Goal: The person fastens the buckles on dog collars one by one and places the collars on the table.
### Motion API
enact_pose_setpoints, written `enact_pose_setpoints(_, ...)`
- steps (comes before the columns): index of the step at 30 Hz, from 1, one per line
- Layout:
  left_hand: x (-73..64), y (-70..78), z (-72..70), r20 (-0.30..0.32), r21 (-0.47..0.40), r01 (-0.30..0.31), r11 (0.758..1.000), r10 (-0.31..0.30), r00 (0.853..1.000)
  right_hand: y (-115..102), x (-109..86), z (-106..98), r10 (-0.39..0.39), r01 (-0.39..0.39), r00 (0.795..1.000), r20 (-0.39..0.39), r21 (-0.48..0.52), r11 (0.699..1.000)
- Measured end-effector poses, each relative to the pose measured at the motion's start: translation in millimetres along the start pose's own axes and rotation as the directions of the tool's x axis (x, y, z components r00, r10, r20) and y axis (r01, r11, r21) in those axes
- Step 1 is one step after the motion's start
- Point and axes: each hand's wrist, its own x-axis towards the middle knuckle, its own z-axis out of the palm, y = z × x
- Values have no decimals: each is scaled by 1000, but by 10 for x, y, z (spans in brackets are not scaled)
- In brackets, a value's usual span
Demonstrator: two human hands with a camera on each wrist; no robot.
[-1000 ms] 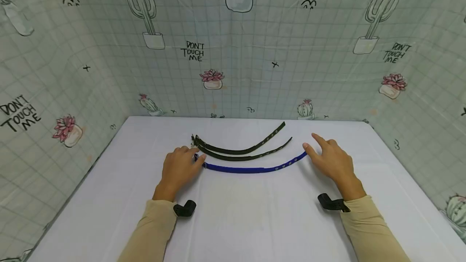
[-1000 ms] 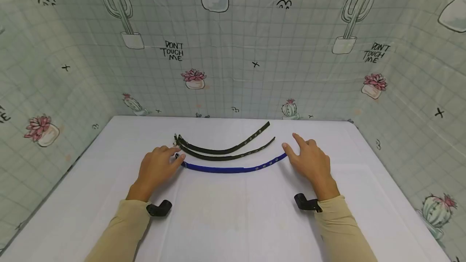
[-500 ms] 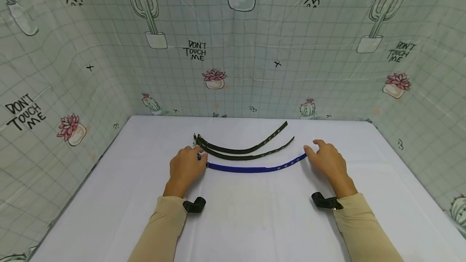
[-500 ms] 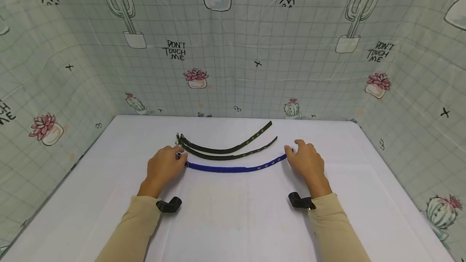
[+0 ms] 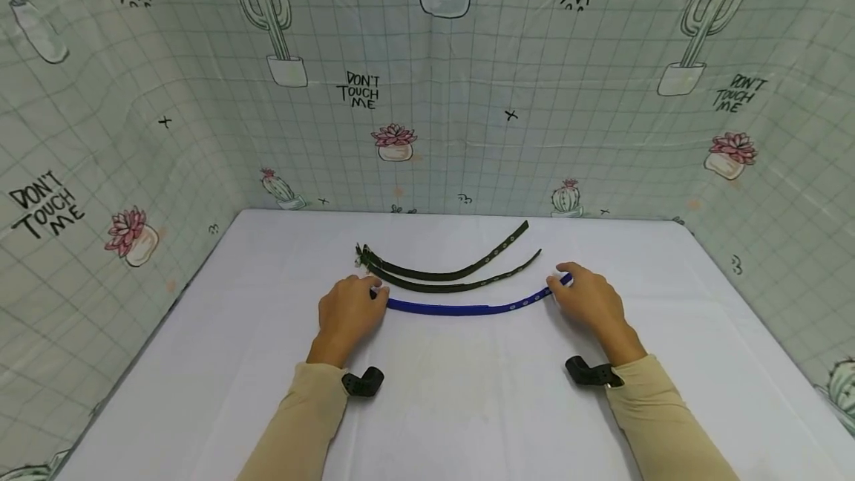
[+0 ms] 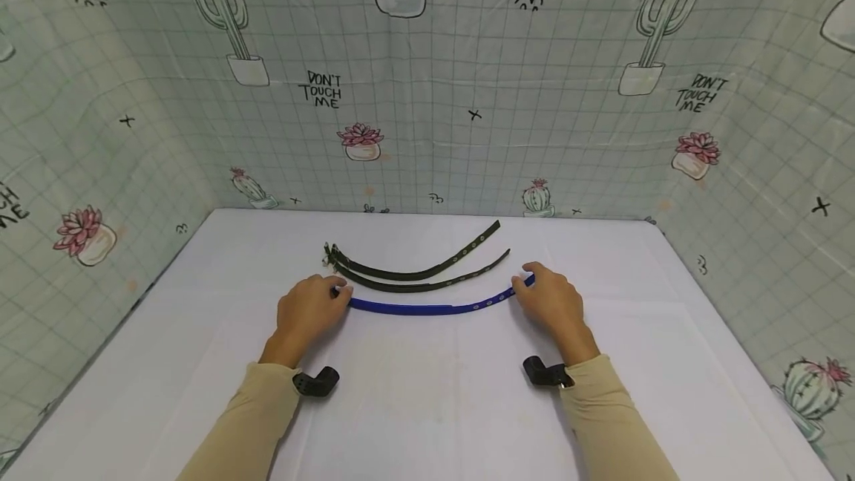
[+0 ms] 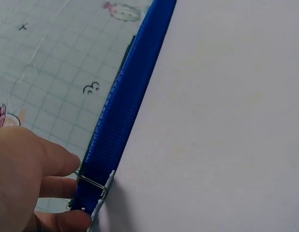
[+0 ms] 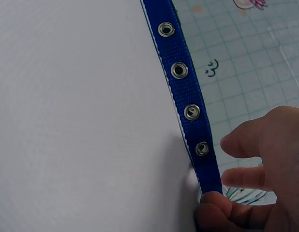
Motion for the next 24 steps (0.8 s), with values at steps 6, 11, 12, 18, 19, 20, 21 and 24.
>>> enact_pose_setpoints(6,6,5,47,13,-8,-12,1000,12,1000,-8,14,48,-5,5,1000,-30,-7,1000)
enact_pose_setpoints(11,18,-15,56,12,2,25,1000,-25,1000,-22,19,49,-3,4,999,-40,34,999)
enact_pose_setpoints(12,19,-16,59,7,-3,26,1000,-26,1000,-22,16,46,-2,3,999,-48,38,999)
enact_pose_setpoints(18,-4,-24,71,-8,-33,52,998,-52,999,-20,-45,45,-9,13,997,-71,58,998)
enact_pose_setpoints(19,-5,-27,66,-16,-41,54,998,-55,998,-25,-56,49,-12,17,997,-80,67,998)
enact_pose_setpoints(20,-7,-29,63,-26,-50,54,997,-56,998,-28,-65,55,-15,22,996,-92,76,997)
enact_pose_setpoints(21,-8,-30,61,-40,-62,56,997,-58,997,-33,-73,59,-18,28,994,-106,85,996)
enact_pose_setpoints(24,-3,-27,60,-98,-112,52,992,-63,993,-45,-87,70,-26,45,989,-148,128,991)
